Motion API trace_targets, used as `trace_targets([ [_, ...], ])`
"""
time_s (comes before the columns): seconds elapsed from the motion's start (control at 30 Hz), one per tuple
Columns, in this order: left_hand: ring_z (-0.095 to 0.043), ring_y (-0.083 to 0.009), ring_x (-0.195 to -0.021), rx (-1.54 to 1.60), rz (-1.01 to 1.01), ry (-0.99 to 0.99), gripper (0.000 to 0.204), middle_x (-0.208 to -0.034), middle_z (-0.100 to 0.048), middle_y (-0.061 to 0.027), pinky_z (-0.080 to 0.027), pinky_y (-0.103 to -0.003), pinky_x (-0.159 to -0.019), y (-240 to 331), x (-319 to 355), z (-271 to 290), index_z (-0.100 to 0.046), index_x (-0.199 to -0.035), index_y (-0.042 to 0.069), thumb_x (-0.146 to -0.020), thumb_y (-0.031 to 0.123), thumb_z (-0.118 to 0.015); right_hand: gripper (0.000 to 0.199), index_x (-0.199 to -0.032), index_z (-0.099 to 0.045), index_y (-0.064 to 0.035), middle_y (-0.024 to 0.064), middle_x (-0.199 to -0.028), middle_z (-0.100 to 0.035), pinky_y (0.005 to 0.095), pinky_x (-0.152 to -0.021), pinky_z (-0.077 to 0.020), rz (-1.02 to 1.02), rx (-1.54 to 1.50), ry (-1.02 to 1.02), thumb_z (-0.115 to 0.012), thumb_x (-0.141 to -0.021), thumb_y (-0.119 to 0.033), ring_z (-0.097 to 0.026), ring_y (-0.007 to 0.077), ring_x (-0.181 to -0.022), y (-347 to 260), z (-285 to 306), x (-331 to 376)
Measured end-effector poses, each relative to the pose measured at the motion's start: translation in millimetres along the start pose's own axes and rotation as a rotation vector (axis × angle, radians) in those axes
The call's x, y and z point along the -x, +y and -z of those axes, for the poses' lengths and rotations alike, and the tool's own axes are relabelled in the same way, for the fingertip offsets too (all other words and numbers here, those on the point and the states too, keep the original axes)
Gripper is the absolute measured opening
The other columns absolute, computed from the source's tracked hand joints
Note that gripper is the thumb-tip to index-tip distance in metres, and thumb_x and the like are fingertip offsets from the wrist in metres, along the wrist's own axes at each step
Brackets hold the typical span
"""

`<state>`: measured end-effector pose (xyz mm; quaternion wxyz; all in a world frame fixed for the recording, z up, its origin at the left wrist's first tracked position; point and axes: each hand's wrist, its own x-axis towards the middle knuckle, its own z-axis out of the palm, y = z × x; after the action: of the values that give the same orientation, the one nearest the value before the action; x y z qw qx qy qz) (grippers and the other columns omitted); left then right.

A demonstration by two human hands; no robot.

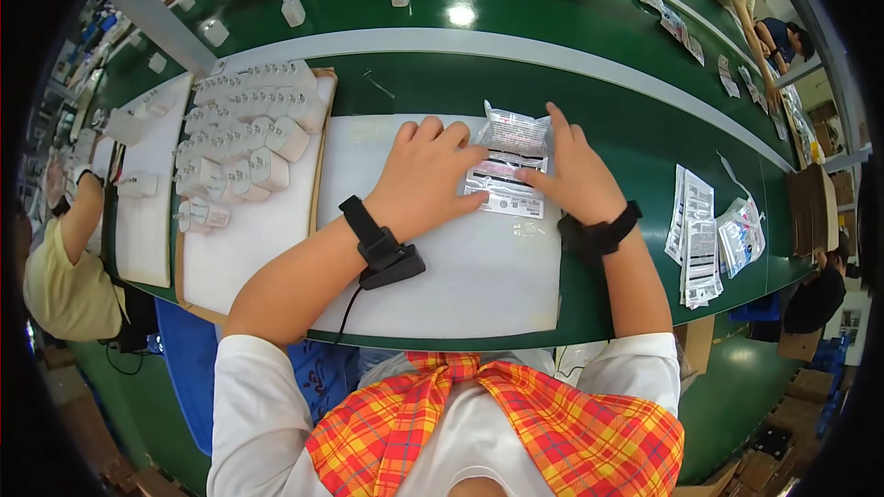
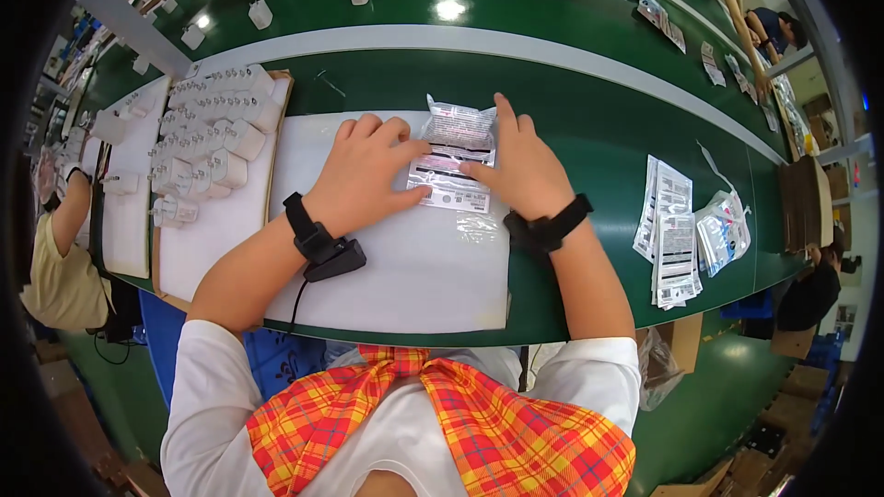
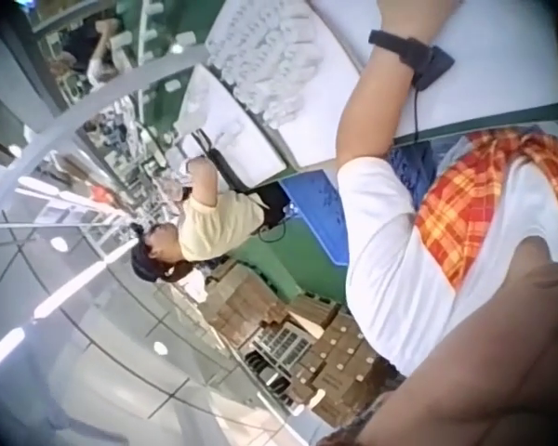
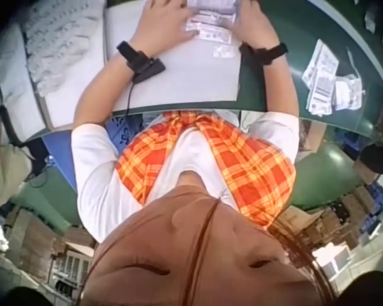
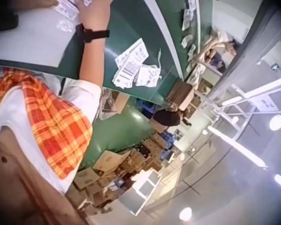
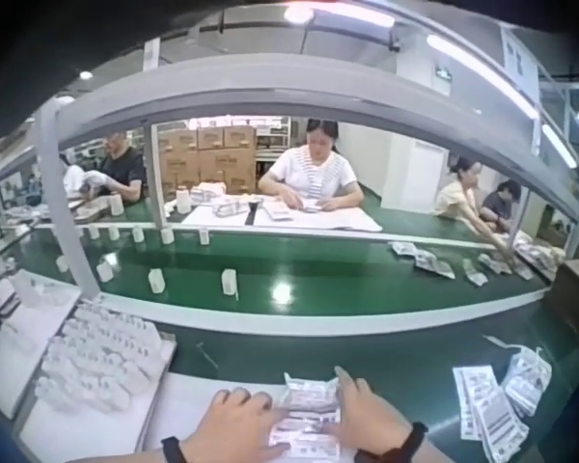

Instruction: The person picks up a white charger and a plastic bag, places the charger inside the bag, and folds the top over to seal it. They then press the bag flat and place the packaged item onto a pile on the table.

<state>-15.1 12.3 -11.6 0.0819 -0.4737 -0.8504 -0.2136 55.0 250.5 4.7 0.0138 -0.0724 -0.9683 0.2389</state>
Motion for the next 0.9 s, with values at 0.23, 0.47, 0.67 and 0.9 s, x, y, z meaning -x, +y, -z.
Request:
trace_targets([
  [0.23, -0.050, -0.0275, -0.101, 0.009, 0.040, -0.103, 0.047, -0.106, -0.056, -0.0063, -0.037, -0.041, -0.090, -0.2, 6.6, 6.7, -0.065, -0.115, 0.015, -0.073, 0.032, -0.078, 0.083, -0.148, -0.040, -0.0103, 0.0201, -0.124, -0.058, 0.0411, -0.093, -0.0492, 0.418, -0.036, 0.141, -0.077, -0.074, -0.021, -0.061, 0.0356, -0.110, 10.0, 3.5, -24.4],
  [0.47, -0.050, -0.0312, -0.107, 0.033, 0.053, 0.013, 0.052, -0.115, -0.056, -0.0118, -0.038, -0.045, -0.094, -7.2, 5.8, -2.9, -0.059, -0.125, 0.012, -0.079, 0.030, -0.073, 0.072, -0.138, -0.047, -0.0031, 0.0210, -0.136, -0.050, 0.0444, -0.105, -0.0411, 0.329, 0.088, 0.672, -0.076, -0.076, -0.025, -0.048, 0.0398, -0.125, 25.0, 18.6, -78.5],
  [0.67, -0.048, -0.0329, -0.110, 0.032, 0.074, -0.065, 0.049, -0.120, -0.054, -0.0138, -0.038, -0.046, -0.096, -10.6, 13.1, 1.0, -0.058, -0.125, 0.009, -0.081, 0.025, -0.071, 0.038, -0.116, -0.060, -0.0029, 0.0172, -0.114, -0.063, 0.0400, -0.097, -0.0471, -0.080, 0.370, 0.042, -0.061, -0.078, 0.001, -0.059, 0.0353, -0.111, 148.6, 127.6, 60.8],
  [0.9, -0.047, -0.0337, -0.111, 0.077, 0.073, -0.079, 0.048, -0.122, -0.052, -0.0140, -0.038, -0.046, -0.098, -6.1, 6.0, -4.0, -0.058, -0.125, 0.008, -0.081, 0.024, -0.070, 0.015, -0.089, -0.063, -0.0039, 0.0146, -0.085, -0.062, 0.0433, -0.082, -0.0474, -0.182, 0.388, -0.219, -0.069, -0.075, -0.001, -0.058, 0.0375, -0.094, 206.0, 127.5, 190.6],
])
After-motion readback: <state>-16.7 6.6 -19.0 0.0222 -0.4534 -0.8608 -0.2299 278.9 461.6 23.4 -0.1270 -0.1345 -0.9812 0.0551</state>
